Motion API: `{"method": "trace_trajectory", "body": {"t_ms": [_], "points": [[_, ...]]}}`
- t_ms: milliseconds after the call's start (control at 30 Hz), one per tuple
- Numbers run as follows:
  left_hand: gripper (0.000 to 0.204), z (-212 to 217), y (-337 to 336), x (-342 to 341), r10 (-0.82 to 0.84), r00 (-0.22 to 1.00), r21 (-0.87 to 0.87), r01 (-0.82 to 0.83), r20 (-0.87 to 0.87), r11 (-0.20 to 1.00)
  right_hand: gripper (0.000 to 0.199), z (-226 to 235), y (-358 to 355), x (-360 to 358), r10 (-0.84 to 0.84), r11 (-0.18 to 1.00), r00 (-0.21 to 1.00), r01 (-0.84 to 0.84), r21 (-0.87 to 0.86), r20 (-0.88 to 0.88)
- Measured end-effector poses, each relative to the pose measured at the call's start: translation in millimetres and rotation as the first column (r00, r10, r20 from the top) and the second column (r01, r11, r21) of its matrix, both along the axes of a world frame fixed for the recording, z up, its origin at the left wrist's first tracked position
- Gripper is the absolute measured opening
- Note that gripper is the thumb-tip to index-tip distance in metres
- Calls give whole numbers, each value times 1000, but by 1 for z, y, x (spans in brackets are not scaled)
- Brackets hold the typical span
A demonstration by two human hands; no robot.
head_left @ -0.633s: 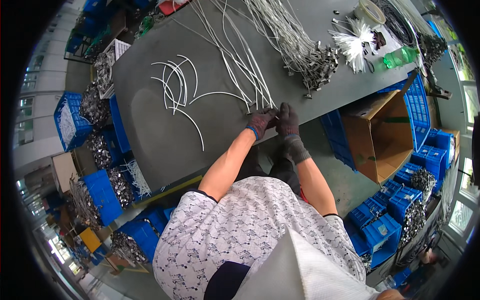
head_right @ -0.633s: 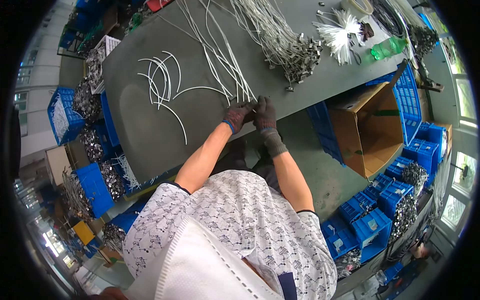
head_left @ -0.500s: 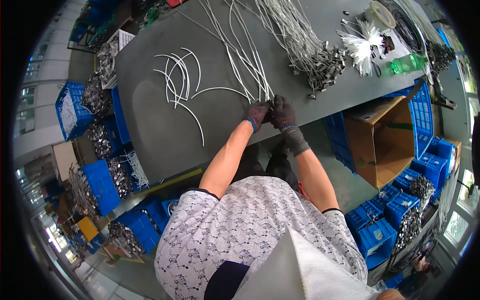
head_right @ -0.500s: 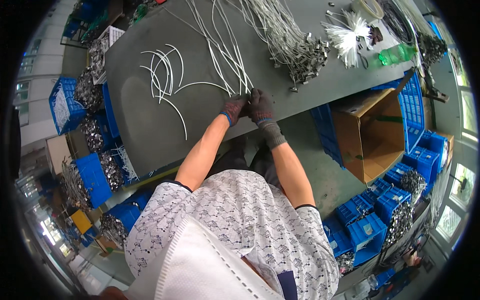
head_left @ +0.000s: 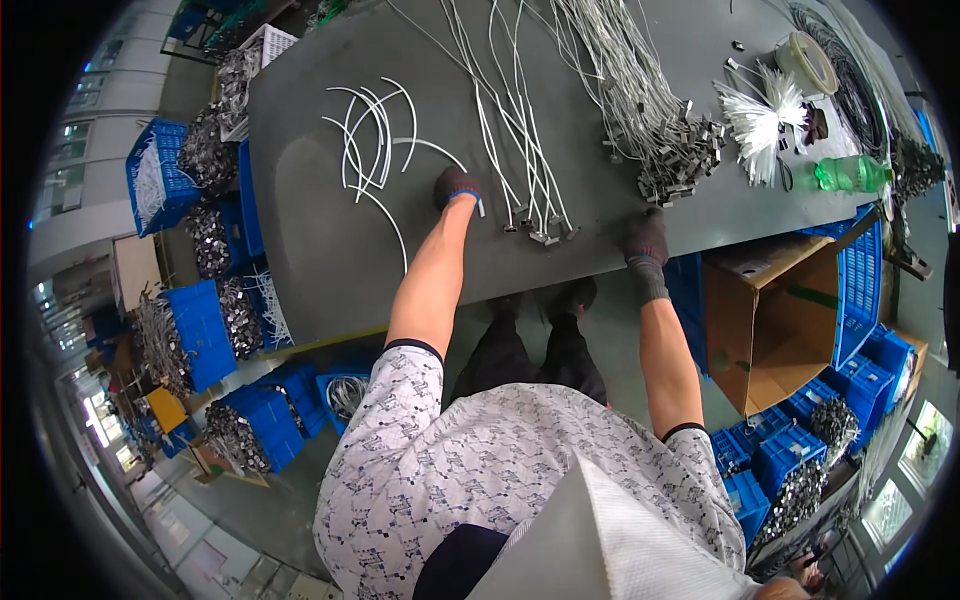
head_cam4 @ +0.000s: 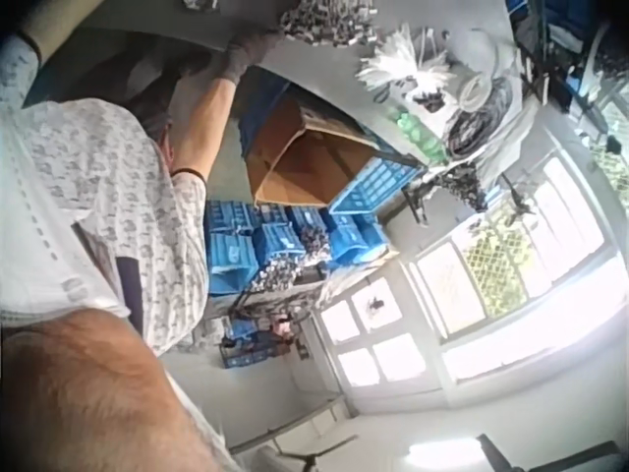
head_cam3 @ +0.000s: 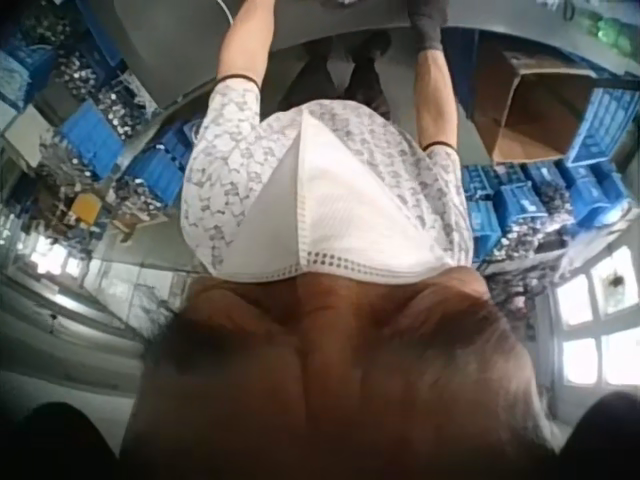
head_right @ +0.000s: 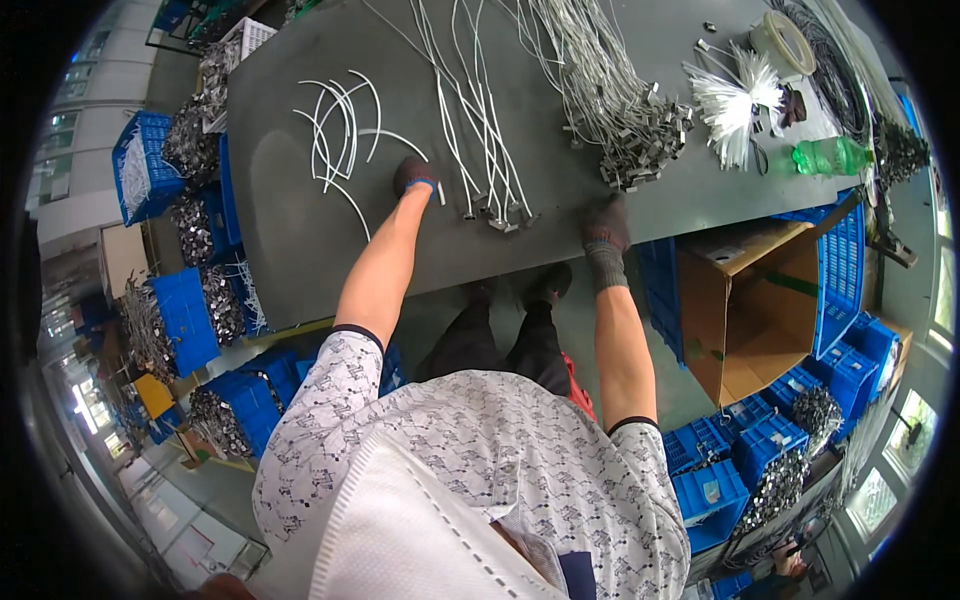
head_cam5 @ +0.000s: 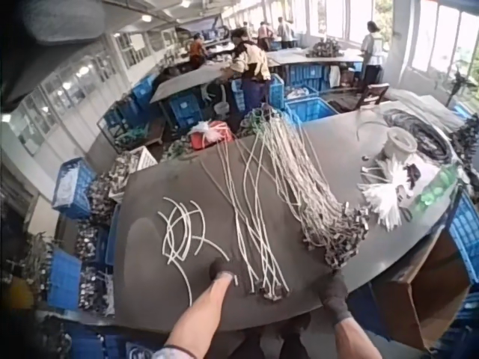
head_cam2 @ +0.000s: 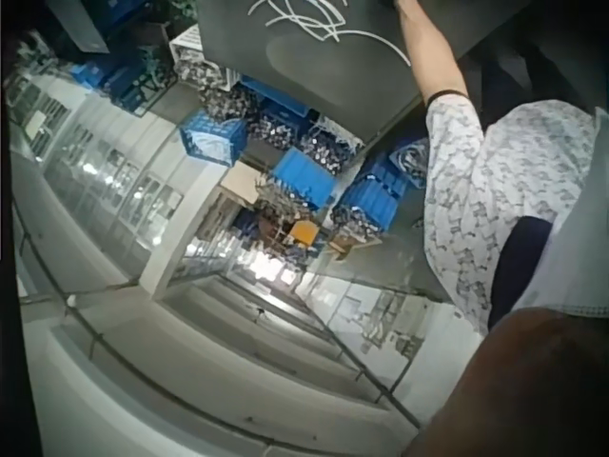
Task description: Sorting and organizing bunches of white electrical wires at a production workbench.
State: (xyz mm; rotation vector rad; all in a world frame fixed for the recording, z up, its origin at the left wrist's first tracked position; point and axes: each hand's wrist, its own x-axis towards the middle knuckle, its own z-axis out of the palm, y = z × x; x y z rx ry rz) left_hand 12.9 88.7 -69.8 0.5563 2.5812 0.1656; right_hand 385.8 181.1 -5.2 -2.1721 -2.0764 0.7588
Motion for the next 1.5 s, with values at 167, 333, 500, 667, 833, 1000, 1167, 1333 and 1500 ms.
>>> {"method": "trace_trajectory", "body": {"t_ms": [167,333,500,667,833,1000,1167,1333,1500], "points": [[39,7,-74,-3,-149,984,-27,147,-95,989,49,-19,-9,16,-302,951,951,305,48,-66],[35,-54,-167,18,-98,993,-91,93,-59,992,62,-14,17,19,-608,792,787,610,-18,-105],[35,-78,-149,4,-377,924,-39,380,55,924,58,-28,32,56,-733,674,679,732,96,-29],[35,-64,-155,-12,-323,943,-114,313,-83,943,47,-17,12,41,-277,922,961,262,285,13],[25,-4,-138,35,-454,888,-63,450,-68,891,31,-44,10,86,-26,998,989,33,45,-149],[15,66,-143,147,76,393,284,-773,917,568,25,-42,-197,239,231,970,959,-214,118,-164],[9,24,-85,308,-224,346,386,-526,911,757,26,-32,-441,460,385,744,918,-246,-622,98],[3,4,-67,418,36,276,194,-757,961,624,32,-1,-553,518,290,825,947,-320,-465,-137],[14,114,-33,438,-212,645,653,-586,734,479,31,-4,-608,564,219,668,958,-8,-744,186]]}}
